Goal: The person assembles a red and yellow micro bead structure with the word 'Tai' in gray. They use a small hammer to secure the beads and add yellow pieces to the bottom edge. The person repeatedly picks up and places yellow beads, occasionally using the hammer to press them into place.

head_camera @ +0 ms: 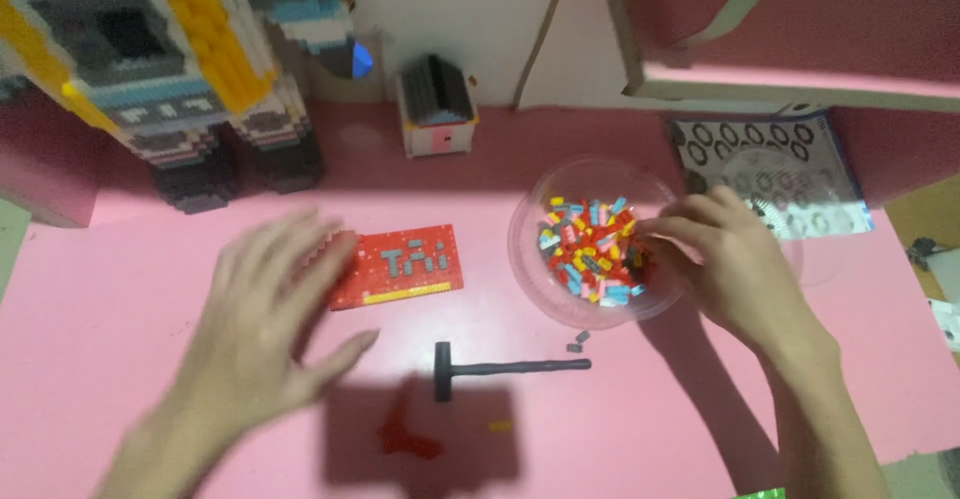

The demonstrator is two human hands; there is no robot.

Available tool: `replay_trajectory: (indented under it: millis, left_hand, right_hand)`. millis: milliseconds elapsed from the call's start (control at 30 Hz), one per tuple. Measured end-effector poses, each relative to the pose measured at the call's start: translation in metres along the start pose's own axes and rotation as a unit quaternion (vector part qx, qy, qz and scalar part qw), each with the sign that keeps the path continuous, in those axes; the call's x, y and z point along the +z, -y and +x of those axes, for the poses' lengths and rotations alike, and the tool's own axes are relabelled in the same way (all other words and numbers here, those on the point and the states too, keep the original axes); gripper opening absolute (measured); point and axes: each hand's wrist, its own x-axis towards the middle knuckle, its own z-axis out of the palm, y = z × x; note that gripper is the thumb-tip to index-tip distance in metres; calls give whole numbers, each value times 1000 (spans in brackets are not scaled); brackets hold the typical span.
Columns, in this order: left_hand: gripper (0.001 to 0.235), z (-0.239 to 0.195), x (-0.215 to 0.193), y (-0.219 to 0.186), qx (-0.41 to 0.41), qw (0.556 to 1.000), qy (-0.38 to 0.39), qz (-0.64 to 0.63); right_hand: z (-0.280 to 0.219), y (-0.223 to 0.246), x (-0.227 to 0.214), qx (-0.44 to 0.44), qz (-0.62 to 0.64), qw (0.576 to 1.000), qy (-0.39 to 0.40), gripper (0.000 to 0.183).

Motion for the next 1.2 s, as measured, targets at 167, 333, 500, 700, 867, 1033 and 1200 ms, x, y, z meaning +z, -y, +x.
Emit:
replay_trajectory:
  millis: [167, 333, 500, 700, 867, 1033, 1200]
  left_hand:
    - [11, -15, 38, -101, -271, 923, 127, -244]
    - [12, -26, 79, -155, 15, 989, -112, 91]
    - [26, -26, 83, -180, -44, 990, -100, 86]
    - [55, -18, 85, -193, -72, 991, -114, 9]
    - [22, -24, 90, -197, -111, 992, -58, -20]
    - [35, -29, 91, -195, -100, 993, -16, -56]
    - [40, -31, 89, -193, -80, 994, 1, -69]
  right_hand:
    - [20, -26, 25, -126, -129, 981, 71, 11]
    - [30, -20, 19, -118, -133, 976, 128, 22]
    - [35, -24, 25, -131, -189, 959, 164, 27]
    - [29, -9, -5, -114, -50, 984, 125, 26]
    - [-41, 43, -46, 27, 162, 982, 92, 16]
    - [-121, 98, 11, -105, 193, 970, 100, 36]
    - [-150, 119, 42, -33, 155, 987, 25, 36]
